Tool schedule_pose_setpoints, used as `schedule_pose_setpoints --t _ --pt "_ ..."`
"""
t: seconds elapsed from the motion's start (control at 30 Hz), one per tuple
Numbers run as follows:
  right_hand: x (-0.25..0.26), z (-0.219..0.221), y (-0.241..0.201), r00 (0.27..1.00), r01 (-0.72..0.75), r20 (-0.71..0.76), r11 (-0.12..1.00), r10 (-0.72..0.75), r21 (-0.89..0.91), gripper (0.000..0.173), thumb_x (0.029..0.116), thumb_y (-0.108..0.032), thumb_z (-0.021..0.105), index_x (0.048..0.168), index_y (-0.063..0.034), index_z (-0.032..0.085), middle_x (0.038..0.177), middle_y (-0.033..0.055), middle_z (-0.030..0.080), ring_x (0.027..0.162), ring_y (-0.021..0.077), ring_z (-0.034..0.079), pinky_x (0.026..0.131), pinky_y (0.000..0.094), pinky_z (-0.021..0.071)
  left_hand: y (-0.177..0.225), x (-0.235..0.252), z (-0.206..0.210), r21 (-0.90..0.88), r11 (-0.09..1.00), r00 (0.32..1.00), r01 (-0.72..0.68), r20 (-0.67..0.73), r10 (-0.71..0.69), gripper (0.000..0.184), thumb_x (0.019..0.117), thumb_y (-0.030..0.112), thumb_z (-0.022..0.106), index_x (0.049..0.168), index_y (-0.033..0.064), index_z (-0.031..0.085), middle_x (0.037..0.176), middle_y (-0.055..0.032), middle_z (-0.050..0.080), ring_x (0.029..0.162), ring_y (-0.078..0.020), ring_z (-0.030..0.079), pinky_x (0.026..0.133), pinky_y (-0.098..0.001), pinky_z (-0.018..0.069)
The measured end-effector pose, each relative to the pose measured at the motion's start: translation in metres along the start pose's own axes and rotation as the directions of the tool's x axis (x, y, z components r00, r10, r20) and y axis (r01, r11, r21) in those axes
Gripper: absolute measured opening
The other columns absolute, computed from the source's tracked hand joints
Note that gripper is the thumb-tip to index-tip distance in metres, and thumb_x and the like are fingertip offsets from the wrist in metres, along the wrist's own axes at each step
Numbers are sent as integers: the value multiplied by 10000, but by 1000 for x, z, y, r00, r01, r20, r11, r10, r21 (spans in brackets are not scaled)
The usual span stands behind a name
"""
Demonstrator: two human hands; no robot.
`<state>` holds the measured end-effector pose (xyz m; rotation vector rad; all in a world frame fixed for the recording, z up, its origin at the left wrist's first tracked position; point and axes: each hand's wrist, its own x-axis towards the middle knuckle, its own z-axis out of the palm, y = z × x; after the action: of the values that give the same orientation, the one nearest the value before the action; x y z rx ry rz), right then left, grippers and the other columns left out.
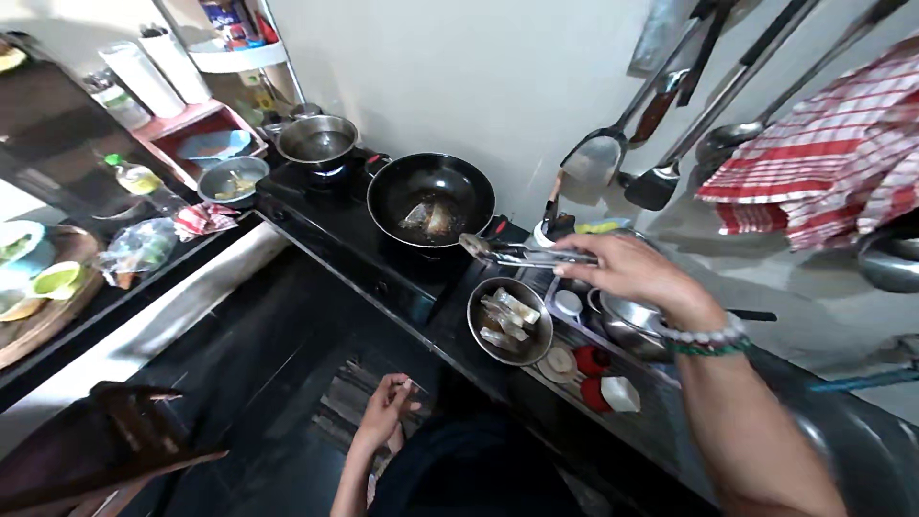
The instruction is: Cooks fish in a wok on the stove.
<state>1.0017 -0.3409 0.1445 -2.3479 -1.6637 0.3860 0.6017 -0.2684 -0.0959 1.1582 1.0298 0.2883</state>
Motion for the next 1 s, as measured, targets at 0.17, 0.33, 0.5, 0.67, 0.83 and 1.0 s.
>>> schedule_pose_setpoints --t 0.17,0.33,0.5,0.67,0.83,1.0 --pt "106 17 -49 995 -9 99 994 20 -109 358 960 -406 707 1269 -225 704 1107 162 726 1064 414 667 880 698 485 -13 -24 -16 -87 996 992 5 -123 -16 328 1097 183 487 1354 -21 496 1181 -180 703 933 -247 753 833 -386 638" --pt "173 54 -85 983 -44 167 978 79 -206 375 940 -396 717 1229 -157 712 1127 201 710 1096 430 656 884 687 493 -32 -41 -33 -160 987 973 -17 -230 -20 332 1097 197 484 1354 -12 500 1162 -175 714 914 -249 752 816 -387 634" --pt "191 75 -105 972 -84 188 957 140 -278 400 937 -385 719 1261 -149 706 1178 212 701 1133 435 646 911 692 480 -56 -52 -49 -202 979 948 -11 -314 -54 319 1097 184 479 1345 -15 503 1152 -181 717 884 -254 755 804 -392 635" --pt "190 79 -116 975 -94 159 940 153 -329 372 936 -325 698 1249 -125 709 1173 213 703 1112 440 654 859 676 498 -60 -52 -57 -202 979 945 19 -317 -84 324 1101 200 477 1353 -3 500 1165 -175 719 909 -254 755 824 -392 632" --pt "185 71 -109 976 -83 169 956 135 -283 428 914 -367 741 1244 -98 701 1183 241 686 1124 459 642 882 697 488 -51 -38 -61 -141 990 963 5 -267 -43 333 1102 191 457 1364 -11 498 1181 -183 708 922 -271 748 809 -411 628" --pt "143 39 -90 992 -80 85 984 95 -161 435 932 -384 729 1275 -121 687 1170 246 686 1121 482 632 887 732 468 -32 -27 -53 -75 997 976 18 -216 -34 333 1105 174 455 1374 -19 487 1190 -182 703 915 -241 750 810 -381 634"
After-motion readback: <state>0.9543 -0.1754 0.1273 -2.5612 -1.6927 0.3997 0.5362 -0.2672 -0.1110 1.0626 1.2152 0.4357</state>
